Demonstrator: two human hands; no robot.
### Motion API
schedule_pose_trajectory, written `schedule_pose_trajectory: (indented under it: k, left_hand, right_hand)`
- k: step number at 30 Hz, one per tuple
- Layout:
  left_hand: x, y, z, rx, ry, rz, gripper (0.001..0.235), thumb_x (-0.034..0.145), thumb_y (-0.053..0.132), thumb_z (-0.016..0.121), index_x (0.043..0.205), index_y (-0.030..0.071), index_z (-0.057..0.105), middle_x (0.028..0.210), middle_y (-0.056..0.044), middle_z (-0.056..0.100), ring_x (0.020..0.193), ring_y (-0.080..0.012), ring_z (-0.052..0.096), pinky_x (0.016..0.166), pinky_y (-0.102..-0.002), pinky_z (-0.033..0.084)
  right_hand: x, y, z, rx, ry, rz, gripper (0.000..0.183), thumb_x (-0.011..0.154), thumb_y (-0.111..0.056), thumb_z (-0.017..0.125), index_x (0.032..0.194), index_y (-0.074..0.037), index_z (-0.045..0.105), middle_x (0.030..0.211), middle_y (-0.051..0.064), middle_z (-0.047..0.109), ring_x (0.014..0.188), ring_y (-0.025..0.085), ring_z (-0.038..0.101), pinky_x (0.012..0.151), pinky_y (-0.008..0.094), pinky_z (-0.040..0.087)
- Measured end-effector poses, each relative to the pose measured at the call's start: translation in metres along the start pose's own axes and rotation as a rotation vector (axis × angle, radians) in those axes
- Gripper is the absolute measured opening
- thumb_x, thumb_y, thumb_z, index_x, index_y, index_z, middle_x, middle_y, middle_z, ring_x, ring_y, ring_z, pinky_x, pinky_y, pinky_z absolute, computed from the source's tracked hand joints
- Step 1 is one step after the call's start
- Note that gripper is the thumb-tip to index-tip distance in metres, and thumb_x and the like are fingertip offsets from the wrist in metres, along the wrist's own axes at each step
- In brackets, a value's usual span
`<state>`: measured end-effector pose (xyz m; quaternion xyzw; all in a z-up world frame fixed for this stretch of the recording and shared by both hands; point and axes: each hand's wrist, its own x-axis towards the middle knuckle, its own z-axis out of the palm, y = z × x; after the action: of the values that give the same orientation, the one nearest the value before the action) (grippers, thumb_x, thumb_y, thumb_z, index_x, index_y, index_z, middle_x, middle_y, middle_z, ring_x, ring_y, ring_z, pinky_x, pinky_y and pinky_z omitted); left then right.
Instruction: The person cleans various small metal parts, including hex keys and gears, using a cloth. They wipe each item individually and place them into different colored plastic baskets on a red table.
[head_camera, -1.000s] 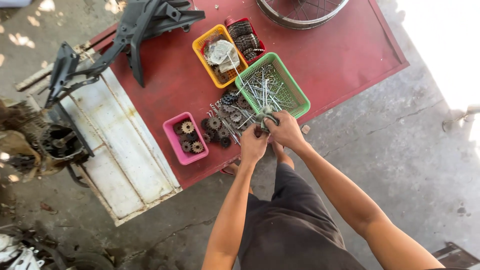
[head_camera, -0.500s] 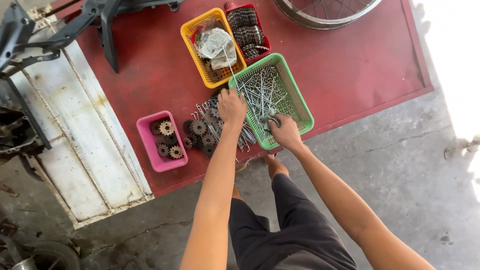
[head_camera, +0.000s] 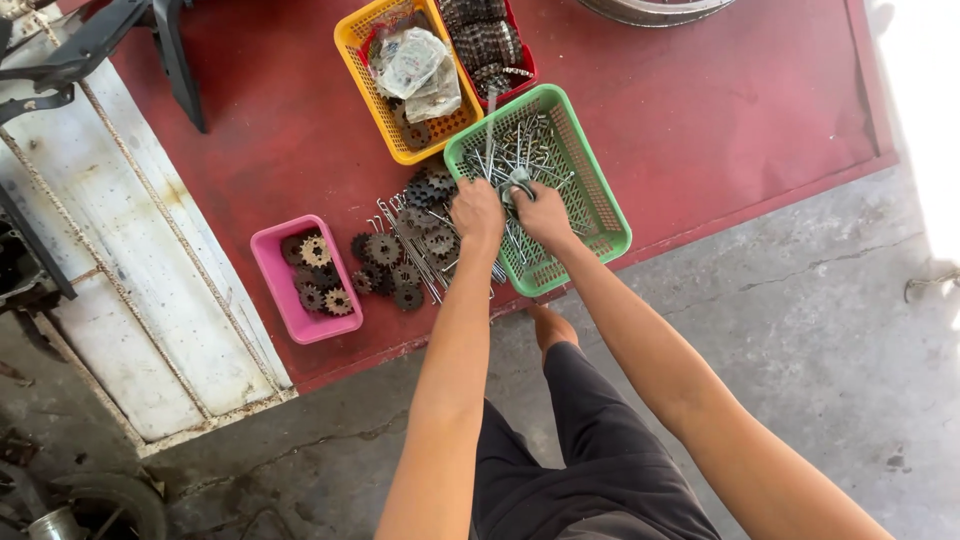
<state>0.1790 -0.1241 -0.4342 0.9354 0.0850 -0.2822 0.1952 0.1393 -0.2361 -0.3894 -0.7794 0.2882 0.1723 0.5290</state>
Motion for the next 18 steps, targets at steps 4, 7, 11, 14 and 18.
schedule_pose_trajectory:
  k: [4, 7, 11, 14, 18]
  left_hand:
    - [-0.044, 0.002, 0.017, -0.071, -0.051, -0.007, 0.022, 0.093, 0.003, 0.053, 0.095, -0.004, 0.074, 0.108, -0.020, 0.066, 0.087, -0.0491, 0.074, 0.076, -0.057, 0.063]
    - [-0.075, -0.001, 0.020, -0.341, -0.054, 0.051, 0.023, 0.091, 0.011, 0.056, 0.094, -0.007, 0.070, 0.089, -0.023, 0.065, 0.085, -0.0501, 0.071, 0.073, -0.057, 0.059]
    - [-0.117, -0.020, -0.002, -0.622, 0.092, 0.158, 0.023, 0.096, 0.015, 0.060, 0.105, -0.005, 0.069, 0.082, -0.017, 0.063, 0.079, -0.0396, 0.070, 0.071, -0.049, 0.056]
    - [-0.120, -0.071, 0.028, -0.571, 0.341, 0.020, 0.014, 0.093, 0.019, 0.063, 0.094, 0.006, 0.069, 0.082, -0.014, 0.062, 0.082, -0.0388, 0.068, 0.074, -0.048, 0.054]
    - [-0.114, -0.149, 0.068, -0.444, 0.422, -0.375, 0.019, 0.091, 0.020, 0.064, 0.106, 0.008, 0.067, 0.096, -0.011, 0.061, 0.093, -0.0341, 0.067, 0.081, -0.044, 0.055]
  right_hand:
    - [0.001, 0.021, 0.002, 0.030, -0.028, -0.075, 0.026, 0.091, -0.024, 0.065, 0.077, -0.003, 0.065, 0.065, 0.015, 0.061, 0.071, 0.022, 0.060, 0.067, 0.042, 0.049]
    - [-0.014, 0.025, -0.007, -0.070, 0.057, -0.024, 0.026, 0.091, -0.033, 0.065, 0.082, -0.009, 0.067, 0.069, 0.014, 0.063, 0.067, 0.033, 0.063, 0.068, 0.047, 0.049]
    - [-0.047, 0.023, -0.014, -0.183, 0.257, -0.084, 0.025, 0.094, -0.028, 0.064, 0.087, -0.004, 0.062, 0.078, 0.021, 0.059, 0.075, 0.043, 0.061, 0.072, 0.053, 0.048]
    - [-0.073, 0.016, 0.012, -0.212, 0.241, -0.182, 0.026, 0.095, -0.026, 0.066, 0.101, -0.001, 0.063, 0.094, 0.026, 0.060, 0.092, 0.053, 0.062, 0.079, 0.060, 0.049]
    - [-0.090, 0.037, 0.070, -0.182, 0.078, -0.255, 0.026, 0.091, -0.027, 0.072, 0.109, -0.008, 0.070, 0.099, 0.018, 0.065, 0.096, 0.043, 0.067, 0.083, 0.051, 0.054]
